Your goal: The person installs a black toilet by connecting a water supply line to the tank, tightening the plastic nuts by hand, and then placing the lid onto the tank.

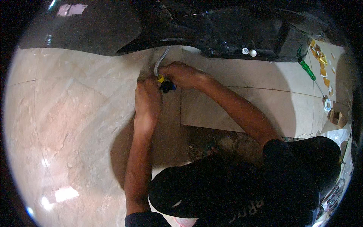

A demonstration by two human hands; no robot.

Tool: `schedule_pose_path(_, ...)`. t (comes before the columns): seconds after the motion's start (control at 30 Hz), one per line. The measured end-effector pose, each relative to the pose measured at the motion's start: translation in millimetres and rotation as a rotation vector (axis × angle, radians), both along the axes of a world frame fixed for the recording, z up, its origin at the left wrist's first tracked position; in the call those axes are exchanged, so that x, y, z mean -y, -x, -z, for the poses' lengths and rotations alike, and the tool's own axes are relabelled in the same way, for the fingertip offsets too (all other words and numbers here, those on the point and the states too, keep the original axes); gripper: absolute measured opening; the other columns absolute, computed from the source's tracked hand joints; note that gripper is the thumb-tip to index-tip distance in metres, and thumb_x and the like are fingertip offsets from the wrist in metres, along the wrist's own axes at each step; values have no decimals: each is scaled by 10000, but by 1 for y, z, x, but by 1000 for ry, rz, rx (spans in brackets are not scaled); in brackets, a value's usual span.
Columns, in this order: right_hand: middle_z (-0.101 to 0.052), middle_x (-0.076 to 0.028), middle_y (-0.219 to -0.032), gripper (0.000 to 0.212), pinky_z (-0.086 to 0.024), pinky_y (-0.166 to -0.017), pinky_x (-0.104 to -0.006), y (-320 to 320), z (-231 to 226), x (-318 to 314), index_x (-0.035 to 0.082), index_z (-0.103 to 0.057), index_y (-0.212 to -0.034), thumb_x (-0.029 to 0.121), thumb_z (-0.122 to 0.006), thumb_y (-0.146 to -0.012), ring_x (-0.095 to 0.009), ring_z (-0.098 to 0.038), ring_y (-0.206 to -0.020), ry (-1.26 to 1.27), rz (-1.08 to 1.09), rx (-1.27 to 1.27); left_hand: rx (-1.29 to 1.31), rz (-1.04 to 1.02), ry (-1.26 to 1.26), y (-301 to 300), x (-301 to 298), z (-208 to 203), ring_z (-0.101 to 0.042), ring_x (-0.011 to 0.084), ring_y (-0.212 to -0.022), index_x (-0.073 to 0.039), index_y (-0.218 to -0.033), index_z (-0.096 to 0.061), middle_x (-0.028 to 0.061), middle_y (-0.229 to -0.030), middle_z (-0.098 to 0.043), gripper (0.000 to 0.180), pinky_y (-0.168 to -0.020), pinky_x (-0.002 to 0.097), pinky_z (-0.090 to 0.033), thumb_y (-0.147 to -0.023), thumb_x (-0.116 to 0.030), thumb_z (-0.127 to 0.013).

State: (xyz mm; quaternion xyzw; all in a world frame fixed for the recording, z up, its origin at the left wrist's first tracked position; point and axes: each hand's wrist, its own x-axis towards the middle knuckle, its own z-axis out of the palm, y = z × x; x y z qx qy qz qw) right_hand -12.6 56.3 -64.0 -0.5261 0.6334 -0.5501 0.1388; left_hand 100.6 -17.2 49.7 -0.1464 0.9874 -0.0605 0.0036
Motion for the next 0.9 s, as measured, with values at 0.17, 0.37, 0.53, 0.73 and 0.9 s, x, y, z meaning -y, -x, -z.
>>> schedule_pose_path(0.17, -619, -209, -917, 136, -462, -783, -447, -6, 0, 5, 8, -582, -917, -1, -526, -794, -369, -609, -929, 78, 61, 40, 8, 12, -135, 2, 18, -1, -611, 442, -921, 25, -1012, -588, 264, -955, -642, 233, -754, 475, -492, -905, -168, -514)
schedule_pose_path(0.37, -617, -209, -931, 202, -453, -801, -463, -8, -2, 2, 11, -594, -941, -22, -544, -748, -381, -593, -953, 167, 150, -77, -51, 26, -121, 6, 18, -3, -620, 450, -886, 41, -922, -654, 303, -889, -628, 204, -755, 504, -497, -870, -112, -529)
schedule_pose_path(0.53, -616, -196, -896, 188, -457, -792, -465, -21, -6, -1, 13, -592, -917, 1, -566, -731, -370, -594, -913, 92, 254, -65, 91, -19, -164, 11, 20, -17, -622, 414, -931, 26, -957, -656, 280, -938, -634, 224, -792, 469, -506, -877, -156, -552)
schedule_pose_path(0.73, -624, -161, -898, 147, -460, -791, -438, -27, -4, -4, 20, -590, -883, 23, -571, -737, -356, -588, -881, 81, 414, -190, 358, 102, 45, 32, 34, -21, -634, 369, -953, 22, -982, -658, 238, -979, -649, 235, -817, 432, -519, -881, -164, -555)
schedule_pose_path(0.9, -618, -158, -895, 116, -437, -819, -433, -41, -34, -31, 40, -596, -885, 82, -584, -778, -342, -570, -945, -125, 339, -116, 342, 327, 335, 46, 52, -6, -641, 348, -964, 12, -985, -665, 221, -1005, -655, 206, -850, 427, -516, -872, -112, -546)
